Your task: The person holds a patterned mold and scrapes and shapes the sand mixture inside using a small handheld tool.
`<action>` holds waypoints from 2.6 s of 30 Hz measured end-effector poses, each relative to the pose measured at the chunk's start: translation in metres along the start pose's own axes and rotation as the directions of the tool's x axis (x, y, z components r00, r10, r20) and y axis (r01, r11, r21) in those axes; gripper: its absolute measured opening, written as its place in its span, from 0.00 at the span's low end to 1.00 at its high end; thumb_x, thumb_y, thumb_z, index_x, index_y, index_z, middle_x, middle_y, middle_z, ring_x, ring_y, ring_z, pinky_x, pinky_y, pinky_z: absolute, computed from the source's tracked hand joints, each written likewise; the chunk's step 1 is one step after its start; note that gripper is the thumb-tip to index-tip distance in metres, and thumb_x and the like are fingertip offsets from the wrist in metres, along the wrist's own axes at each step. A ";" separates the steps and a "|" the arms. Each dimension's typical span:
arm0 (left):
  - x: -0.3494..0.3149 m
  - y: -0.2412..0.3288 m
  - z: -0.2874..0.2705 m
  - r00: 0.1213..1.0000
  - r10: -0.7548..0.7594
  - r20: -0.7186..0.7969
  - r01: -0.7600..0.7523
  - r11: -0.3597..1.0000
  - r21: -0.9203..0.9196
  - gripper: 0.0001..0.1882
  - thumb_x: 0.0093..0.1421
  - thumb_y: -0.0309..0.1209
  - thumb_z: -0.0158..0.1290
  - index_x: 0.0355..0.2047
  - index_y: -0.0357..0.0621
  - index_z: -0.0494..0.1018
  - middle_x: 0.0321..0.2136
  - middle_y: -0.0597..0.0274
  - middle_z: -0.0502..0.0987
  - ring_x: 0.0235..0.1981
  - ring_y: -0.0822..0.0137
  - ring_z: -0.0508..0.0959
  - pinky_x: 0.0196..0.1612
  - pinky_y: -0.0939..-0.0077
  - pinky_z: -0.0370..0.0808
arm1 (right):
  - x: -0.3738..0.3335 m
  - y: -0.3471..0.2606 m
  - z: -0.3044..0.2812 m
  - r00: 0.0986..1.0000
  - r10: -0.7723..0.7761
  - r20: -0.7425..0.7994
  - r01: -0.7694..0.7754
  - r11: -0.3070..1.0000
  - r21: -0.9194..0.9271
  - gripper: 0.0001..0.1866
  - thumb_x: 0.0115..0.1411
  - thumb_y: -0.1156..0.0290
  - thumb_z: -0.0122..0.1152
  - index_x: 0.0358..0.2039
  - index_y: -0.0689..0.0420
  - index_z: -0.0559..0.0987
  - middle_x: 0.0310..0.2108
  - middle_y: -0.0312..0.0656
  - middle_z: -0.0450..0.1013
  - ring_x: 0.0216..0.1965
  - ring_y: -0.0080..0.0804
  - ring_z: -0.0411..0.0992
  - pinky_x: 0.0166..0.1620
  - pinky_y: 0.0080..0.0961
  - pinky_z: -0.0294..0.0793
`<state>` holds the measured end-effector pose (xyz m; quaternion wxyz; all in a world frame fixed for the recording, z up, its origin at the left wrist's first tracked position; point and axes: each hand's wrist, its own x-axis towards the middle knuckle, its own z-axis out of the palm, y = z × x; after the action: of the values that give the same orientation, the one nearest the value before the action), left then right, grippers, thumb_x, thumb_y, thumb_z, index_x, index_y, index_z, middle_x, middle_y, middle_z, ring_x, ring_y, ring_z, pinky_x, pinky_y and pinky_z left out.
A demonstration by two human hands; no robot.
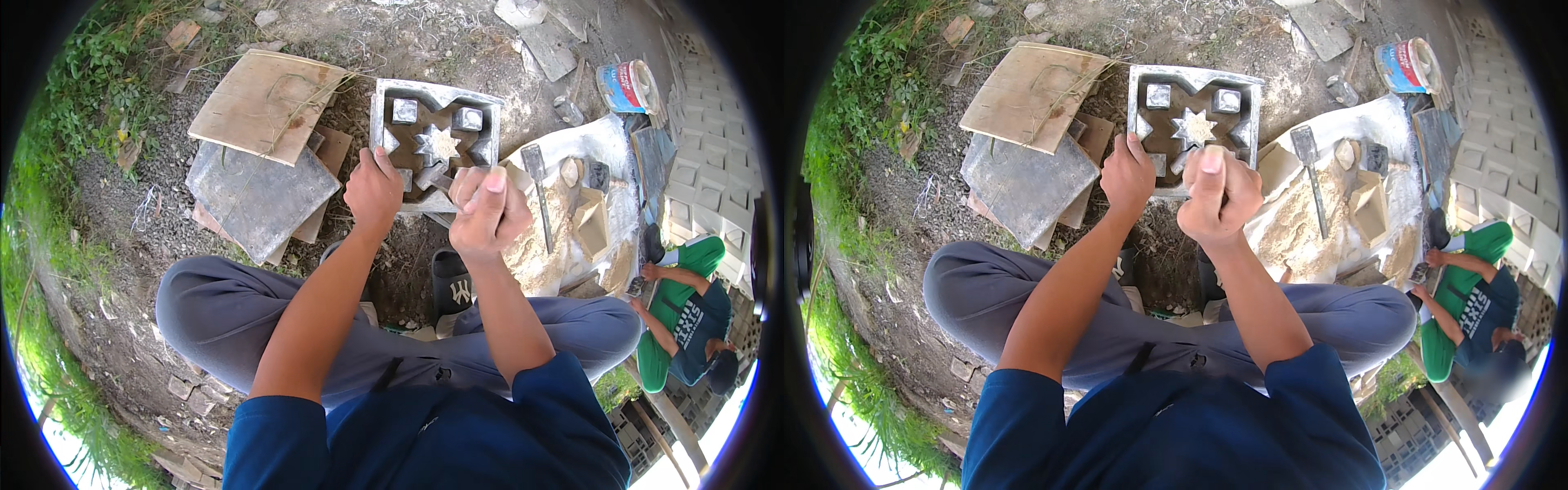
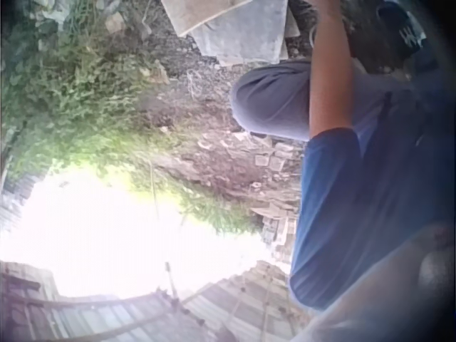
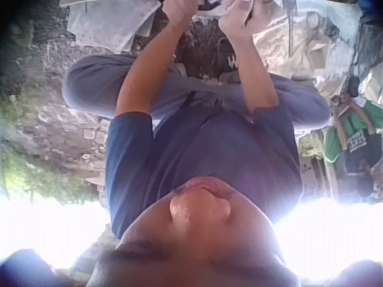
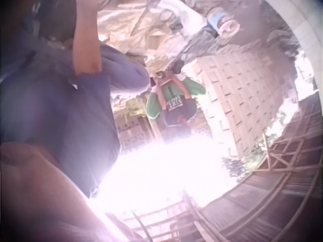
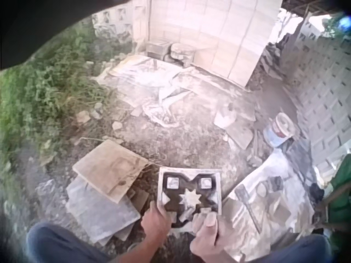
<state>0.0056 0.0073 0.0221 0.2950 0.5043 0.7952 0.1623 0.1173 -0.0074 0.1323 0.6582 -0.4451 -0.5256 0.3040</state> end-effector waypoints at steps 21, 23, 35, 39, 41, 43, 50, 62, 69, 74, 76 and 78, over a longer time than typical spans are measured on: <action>0.003 -0.004 -0.001 1.000 -0.017 -0.010 0.017 1.000 -0.007 0.22 0.74 0.46 0.36 0.39 0.40 0.70 0.29 0.40 0.80 0.32 0.34 0.81 0.36 0.38 0.75 | -0.006 -0.020 0.001 0.999 0.031 0.016 -0.032 0.999 0.043 0.27 0.72 0.70 0.46 0.13 0.60 0.59 0.09 0.36 0.58 0.11 0.22 0.53 0.16 0.24 0.50; 0.003 -0.003 0.000 1.000 -0.006 -0.016 0.006 1.000 -0.015 0.22 0.74 0.46 0.36 0.39 0.40 0.70 0.30 0.40 0.80 0.32 0.34 0.81 0.35 0.38 0.75 | -0.005 -0.027 -0.005 1.000 0.017 -0.011 -0.016 0.992 0.126 0.27 0.73 0.70 0.46 0.13 0.60 0.59 0.09 0.36 0.58 0.11 0.22 0.53 0.16 0.25 0.49; 0.004 -0.006 0.001 0.999 0.011 -0.050 -0.011 1.000 -0.006 0.21 0.73 0.45 0.37 0.39 0.39 0.70 0.29 0.39 0.81 0.32 0.34 0.81 0.34 0.39 0.76 | 0.002 -0.024 -0.011 0.996 0.026 0.083 -0.023 0.999 -0.040 0.26 0.72 0.71 0.46 0.13 0.60 0.60 0.09 0.36 0.57 0.09 0.24 0.53 0.16 0.26 0.50; 0.001 -0.003 0.003 0.999 0.025 -0.048 -0.025 1.000 -0.011 0.22 0.73 0.46 0.37 0.39 0.39 0.70 0.29 0.38 0.80 0.32 0.33 0.81 0.34 0.38 0.75 | 0.001 -0.015 -0.018 0.996 0.021 0.092 -0.029 0.996 0.082 0.26 0.72 0.70 0.46 0.13 0.59 0.60 0.09 0.35 0.56 0.10 0.23 0.53 0.17 0.25 0.49; 0.003 -0.006 0.001 0.999 0.006 -0.040 -0.006 1.000 -0.008 0.22 0.73 0.46 0.36 0.40 0.40 0.71 0.30 0.38 0.81 0.33 0.33 0.81 0.34 0.38 0.76 | 0.001 -0.016 -0.014 0.996 0.063 0.058 -0.072 0.985 0.157 0.27 0.72 0.70 0.45 0.13 0.59 0.59 0.09 0.33 0.55 0.11 0.23 0.53 0.17 0.25 0.48; 0.003 -0.004 0.003 0.999 0.010 -0.036 -0.010 1.000 -0.007 0.22 0.73 0.46 0.36 0.40 0.40 0.71 0.30 0.38 0.81 0.33 0.33 0.81 0.34 0.38 0.76 | -0.001 -0.019 -0.018 0.999 0.037 0.027 -0.041 0.979 0.201 0.27 0.72 0.71 0.45 0.12 0.59 0.60 0.09 0.33 0.54 0.11 0.23 0.53 0.17 0.24 0.48; 0.001 -0.001 0.004 0.998 0.026 -0.055 -0.025 1.000 0.002 0.23 0.74 0.46 0.35 0.39 0.40 0.72 0.29 0.39 0.81 0.33 0.34 0.81 0.34 0.39 0.76 | 0.003 -0.028 -0.021 0.996 -0.043 0.080 0.020 0.965 0.261 0.19 0.73 0.68 0.43 0.23 0.59 0.69 0.12 0.34 0.54 0.13 0.25 0.53 0.19 0.26 0.51; 0.004 -0.001 0.000 0.999 -0.005 -0.048 0.005 1.000 0.002 0.23 0.74 0.46 0.35 0.38 0.39 0.71 0.29 0.38 0.80 0.33 0.34 0.81 0.35 0.38 0.75 | 0.003 -0.017 -0.004 0.996 0.045 0.082 -0.050 0.997 0.052 0.26 0.74 0.70 0.44 0.15 0.58 0.59 0.11 0.33 0.54 0.12 0.22 0.51 0.18 0.26 0.49; 0.005 -0.004 0.001 0.998 0.028 -0.062 -0.029 0.999 -0.013 0.23 0.74 0.46 0.34 0.40 0.40 0.71 0.29 0.37 0.80 0.33 0.32 0.80 0.35 0.37 0.75 | -0.001 -0.021 0.003 1.000 -0.018 -0.004 0.018 1.000 -0.004 0.25 0.75 0.70 0.46 0.17 0.61 0.60 0.12 0.33 0.56 0.14 0.18 0.50 0.19 0.25 0.48; 0.003 -0.004 0.000 0.998 0.021 -0.058 -0.021 1.000 0.005 0.23 0.74 0.46 0.34 0.39 0.40 0.71 0.29 0.37 0.81 0.33 0.32 0.80 0.35 0.37 0.75 | -0.001 -0.004 0.009 0.998 -0.062 0.004 0.061 0.980 -0.187 0.26 0.76 0.68 0.43 0.16 0.60 0.59 0.11 0.35 0.57 0.13 0.19 0.51 0.18 0.24 0.50; 0.003 -0.004 0.001 0.998 0.010 -0.055 -0.010 1.000 0.003 0.23 0.74 0.46 0.35 0.39 0.40 0.72 0.29 0.37 0.81 0.33 0.32 0.80 0.35 0.37 0.76 | 0.000 -0.016 0.014 0.995 -0.093 -0.043 0.093 0.996 0.013 0.27 0.76 0.67 0.43 0.16 0.59 0.59 0.11 0.36 0.57 0.12 0.20 0.52 0.17 0.24 0.50; 0.001 0.001 0.002 0.997 0.044 -0.065 -0.044 0.999 0.002 0.23 0.74 0.46 0.35 0.39 0.39 0.72 0.29 0.37 0.81 0.33 0.33 0.81 0.35 0.37 0.76 | -0.011 -0.005 0.000 0.989 -0.138 -0.061 0.142 0.987 0.077 0.25 0.73 0.67 0.47 0.16 0.60 0.64 0.11 0.37 0.61 0.11 0.26 0.58 0.16 0.26 0.55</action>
<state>0.0070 0.0085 0.0205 0.2652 0.5161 0.7932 0.1849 0.1137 -0.0186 0.1320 0.7099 -0.3883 -0.5242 0.2655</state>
